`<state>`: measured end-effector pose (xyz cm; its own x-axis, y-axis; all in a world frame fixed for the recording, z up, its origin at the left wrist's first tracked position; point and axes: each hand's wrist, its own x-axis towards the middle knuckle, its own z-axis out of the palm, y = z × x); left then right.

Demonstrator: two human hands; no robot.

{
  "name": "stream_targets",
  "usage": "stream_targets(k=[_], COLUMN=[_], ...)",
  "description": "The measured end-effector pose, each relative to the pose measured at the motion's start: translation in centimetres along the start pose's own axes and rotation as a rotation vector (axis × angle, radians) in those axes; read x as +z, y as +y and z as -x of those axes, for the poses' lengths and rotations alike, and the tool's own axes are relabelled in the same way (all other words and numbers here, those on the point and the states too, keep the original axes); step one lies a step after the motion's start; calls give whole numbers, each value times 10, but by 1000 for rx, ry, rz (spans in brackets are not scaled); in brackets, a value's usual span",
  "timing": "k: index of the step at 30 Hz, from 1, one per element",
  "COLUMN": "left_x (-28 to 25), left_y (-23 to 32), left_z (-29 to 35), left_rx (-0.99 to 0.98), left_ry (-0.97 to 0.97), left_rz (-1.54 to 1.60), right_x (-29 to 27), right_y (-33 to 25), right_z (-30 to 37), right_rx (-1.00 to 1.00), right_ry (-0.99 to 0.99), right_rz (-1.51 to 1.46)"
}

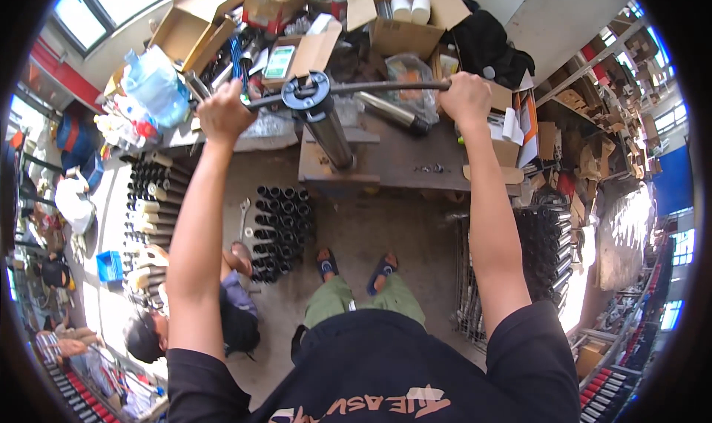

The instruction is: The person assembles metal cylinder components by inserting a inner shaft into a sleeve, turning it to secure it, and placing the assembled units into a crate.

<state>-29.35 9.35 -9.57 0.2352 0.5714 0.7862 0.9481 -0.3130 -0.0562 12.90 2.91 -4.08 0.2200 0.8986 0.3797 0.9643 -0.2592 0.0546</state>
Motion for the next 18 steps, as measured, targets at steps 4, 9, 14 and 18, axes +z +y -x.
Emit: stream_targets(k=[4, 9, 14, 18], left_x=[5, 34, 71, 67], left_y=[-4, -16, -27, -10], left_z=[7, 2, -19, -26], left_rx=[41, 116, 255, 191], left_ry=[48, 16, 48, 165], left_rz=[116, 160, 247, 264], right_x=[-6, -24, -54, -62], right_y=[-1, -1, -25, -39], right_z=[2, 36, 116, 153], right_rx=[29, 106, 258, 350], right_ry=[20, -4, -8, -3], right_rz=[89, 167, 150, 77])
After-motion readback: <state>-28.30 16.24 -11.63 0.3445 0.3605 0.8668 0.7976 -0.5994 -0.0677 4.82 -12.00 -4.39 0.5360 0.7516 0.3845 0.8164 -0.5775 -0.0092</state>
